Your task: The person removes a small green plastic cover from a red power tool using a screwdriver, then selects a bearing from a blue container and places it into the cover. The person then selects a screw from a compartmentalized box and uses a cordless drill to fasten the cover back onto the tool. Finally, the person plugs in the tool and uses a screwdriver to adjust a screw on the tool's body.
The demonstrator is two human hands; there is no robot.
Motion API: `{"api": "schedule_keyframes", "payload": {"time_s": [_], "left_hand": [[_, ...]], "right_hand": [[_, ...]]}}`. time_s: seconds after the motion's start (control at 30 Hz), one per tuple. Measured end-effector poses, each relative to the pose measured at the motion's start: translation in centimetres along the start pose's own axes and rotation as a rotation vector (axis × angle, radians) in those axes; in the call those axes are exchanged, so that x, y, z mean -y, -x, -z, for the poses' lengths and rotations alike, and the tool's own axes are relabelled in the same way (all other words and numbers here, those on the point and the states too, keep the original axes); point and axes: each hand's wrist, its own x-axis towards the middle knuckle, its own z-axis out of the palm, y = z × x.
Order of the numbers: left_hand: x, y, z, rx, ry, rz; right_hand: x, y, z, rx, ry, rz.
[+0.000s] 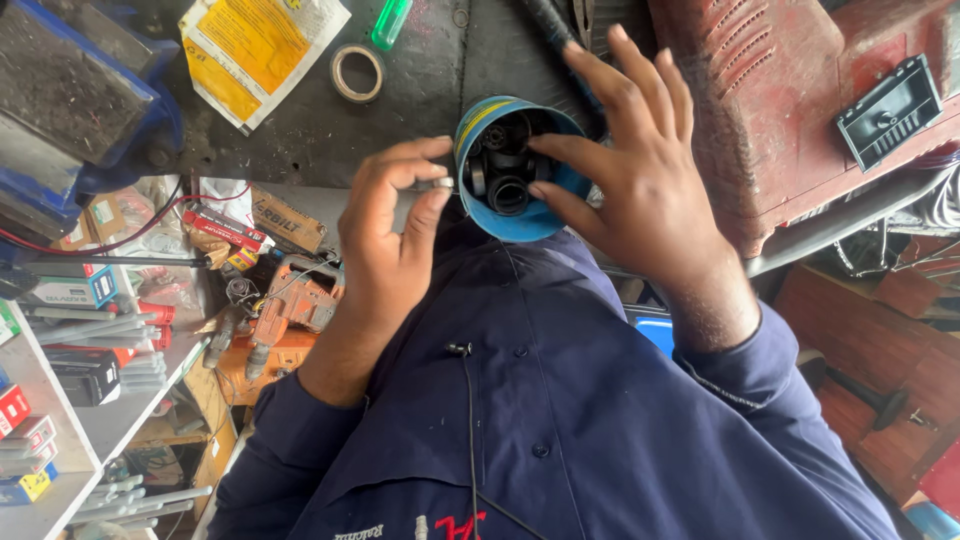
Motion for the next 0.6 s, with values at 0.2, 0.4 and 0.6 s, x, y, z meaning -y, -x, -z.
{"api": "schedule_keyframes", "payload": {"time_s": [0.2, 0.4, 0.6], "left_hand": [[-4.5, -5.6, -0.5, 0.103, -0.105, -0.108], [-9.4, -12.4, -9.8, 0.345, -0.340, -0.702], [-10.9, -14.9, -25.3, 0.596, -0.743, -0.790]], "right_hand": [[-0.6, 4.3, 0.8, -0.168, -0.198, -0.005], [-2.0, 10.1, 1.8, -0.275, -0.260, 0.081], [-5.3, 15.2, 3.5, -0.298, -0.296, 0.058]]}}
